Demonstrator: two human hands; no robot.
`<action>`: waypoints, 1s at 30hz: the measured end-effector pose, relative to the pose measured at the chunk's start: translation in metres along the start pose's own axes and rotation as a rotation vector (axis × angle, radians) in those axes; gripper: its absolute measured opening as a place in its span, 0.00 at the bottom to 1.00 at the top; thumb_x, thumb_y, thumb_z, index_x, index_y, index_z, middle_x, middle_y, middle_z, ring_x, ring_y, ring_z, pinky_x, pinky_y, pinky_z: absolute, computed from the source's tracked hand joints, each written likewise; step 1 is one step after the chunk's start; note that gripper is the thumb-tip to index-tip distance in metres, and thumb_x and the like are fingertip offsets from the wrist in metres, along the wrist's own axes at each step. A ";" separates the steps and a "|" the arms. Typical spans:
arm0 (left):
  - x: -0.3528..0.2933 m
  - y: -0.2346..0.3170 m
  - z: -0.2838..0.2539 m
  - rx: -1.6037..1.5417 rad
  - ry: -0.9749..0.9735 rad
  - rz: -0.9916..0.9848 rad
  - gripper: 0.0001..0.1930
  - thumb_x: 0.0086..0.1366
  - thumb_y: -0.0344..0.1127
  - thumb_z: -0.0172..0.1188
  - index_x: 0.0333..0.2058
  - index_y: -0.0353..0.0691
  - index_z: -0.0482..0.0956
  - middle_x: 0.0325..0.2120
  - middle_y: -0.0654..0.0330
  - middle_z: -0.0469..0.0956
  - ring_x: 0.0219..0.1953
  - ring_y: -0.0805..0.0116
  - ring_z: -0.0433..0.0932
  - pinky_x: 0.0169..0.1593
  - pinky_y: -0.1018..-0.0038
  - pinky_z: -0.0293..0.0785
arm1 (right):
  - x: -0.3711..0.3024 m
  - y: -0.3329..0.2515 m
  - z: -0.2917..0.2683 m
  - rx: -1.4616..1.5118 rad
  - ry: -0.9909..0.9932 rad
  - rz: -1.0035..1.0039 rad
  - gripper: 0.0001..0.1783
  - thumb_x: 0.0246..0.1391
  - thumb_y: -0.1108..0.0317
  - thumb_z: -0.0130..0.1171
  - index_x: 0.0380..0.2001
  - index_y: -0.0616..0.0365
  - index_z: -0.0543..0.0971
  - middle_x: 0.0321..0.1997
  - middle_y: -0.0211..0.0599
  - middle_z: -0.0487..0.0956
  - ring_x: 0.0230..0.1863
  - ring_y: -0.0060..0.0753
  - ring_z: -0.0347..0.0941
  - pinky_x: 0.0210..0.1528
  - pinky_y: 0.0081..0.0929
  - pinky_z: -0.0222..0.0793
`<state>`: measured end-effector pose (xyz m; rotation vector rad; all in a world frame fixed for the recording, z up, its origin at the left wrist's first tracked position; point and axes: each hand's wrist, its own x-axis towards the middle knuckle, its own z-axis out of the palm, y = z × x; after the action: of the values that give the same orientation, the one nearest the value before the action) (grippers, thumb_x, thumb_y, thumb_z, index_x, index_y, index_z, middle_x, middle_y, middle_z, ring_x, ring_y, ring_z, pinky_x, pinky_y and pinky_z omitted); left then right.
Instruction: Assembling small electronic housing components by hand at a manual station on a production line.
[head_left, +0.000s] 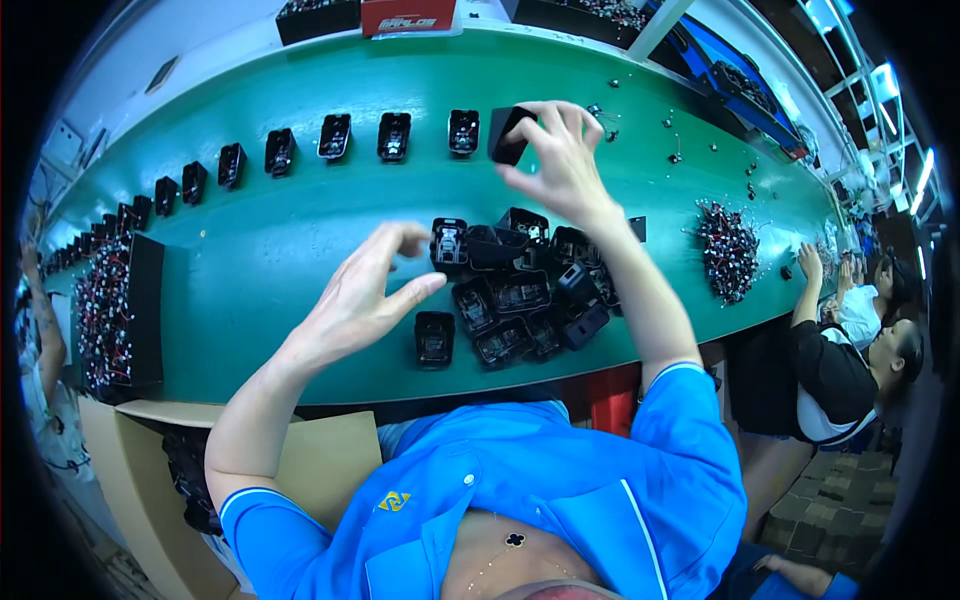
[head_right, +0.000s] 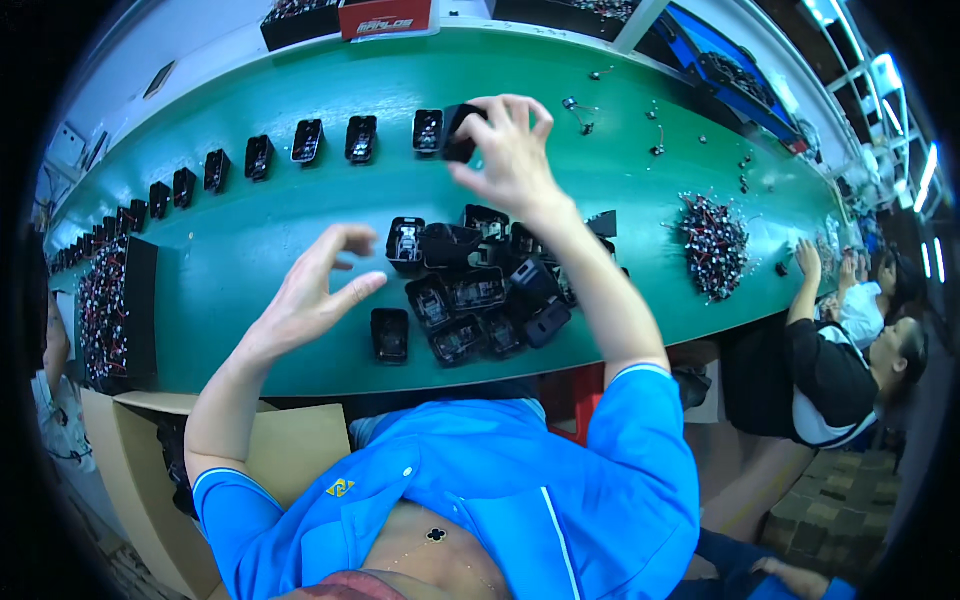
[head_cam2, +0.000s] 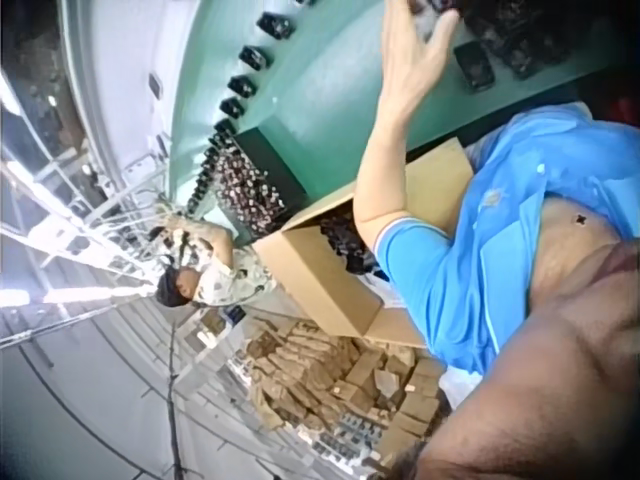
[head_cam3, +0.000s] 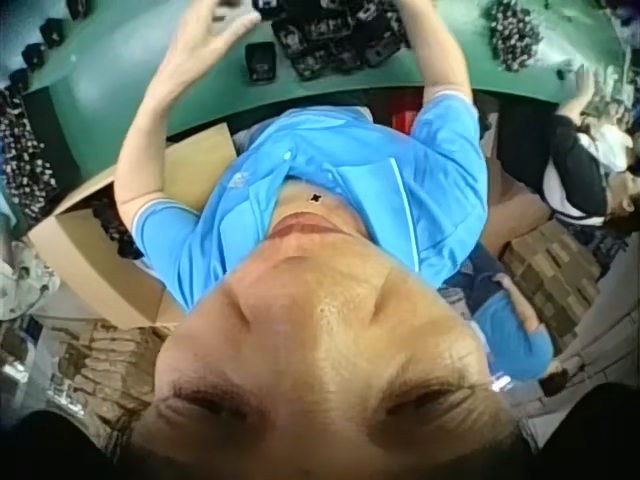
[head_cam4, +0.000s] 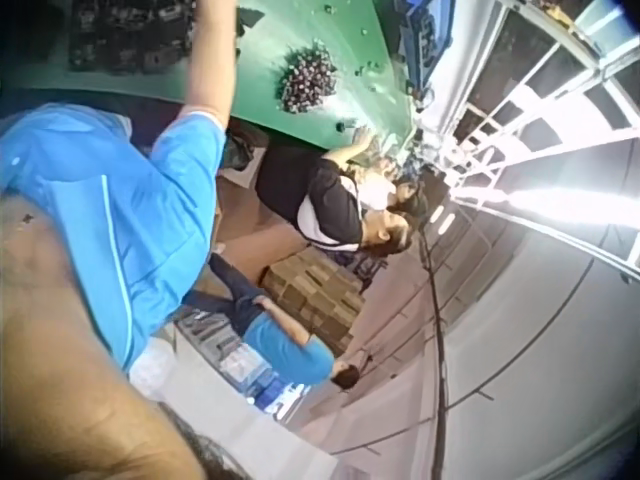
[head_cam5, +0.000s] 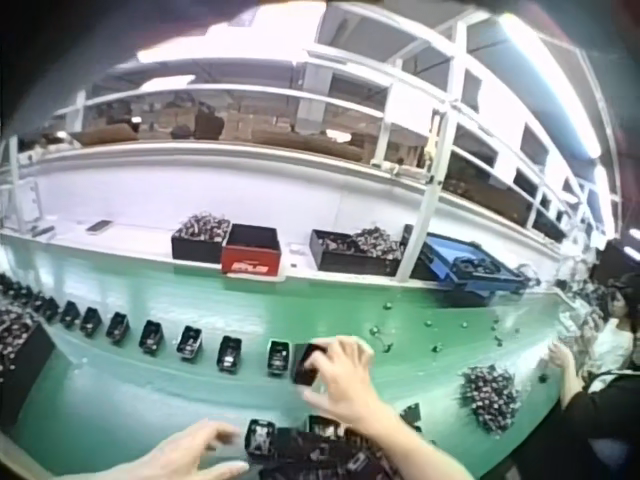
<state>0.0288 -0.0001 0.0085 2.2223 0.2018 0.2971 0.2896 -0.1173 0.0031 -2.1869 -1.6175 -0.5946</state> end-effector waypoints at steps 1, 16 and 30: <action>0.003 0.000 -0.002 0.005 -0.009 0.021 0.21 0.64 0.37 0.62 0.51 0.34 0.68 0.43 0.53 0.76 0.44 0.61 0.77 0.48 0.66 0.74 | 0.005 0.020 0.006 -0.015 0.013 0.012 0.16 0.40 0.56 0.68 0.32 0.52 0.79 0.56 0.34 0.71 0.59 0.40 0.57 0.64 0.44 0.41; -0.009 -0.016 0.020 0.434 -0.392 0.020 0.13 0.64 0.37 0.58 0.36 0.32 0.69 0.32 0.49 0.75 0.33 0.50 0.77 0.37 0.59 0.73 | 0.040 0.081 0.054 -0.147 -0.601 0.017 0.23 0.38 0.52 0.72 0.36 0.51 0.82 0.47 0.39 0.73 0.58 0.42 0.60 0.65 0.55 0.44; -0.003 -0.017 0.019 0.518 -0.397 0.029 0.07 0.62 0.31 0.56 0.32 0.32 0.70 0.28 0.48 0.76 0.28 0.45 0.76 0.34 0.58 0.73 | 0.080 0.027 0.081 -0.121 -0.591 -0.074 0.45 0.36 0.40 0.73 0.54 0.57 0.73 0.50 0.39 0.76 0.57 0.41 0.63 0.65 0.56 0.44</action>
<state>0.0305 -0.0048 -0.0164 2.7399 0.0284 -0.2116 0.3464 -0.0187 -0.0238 -2.5598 -1.9894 -0.0526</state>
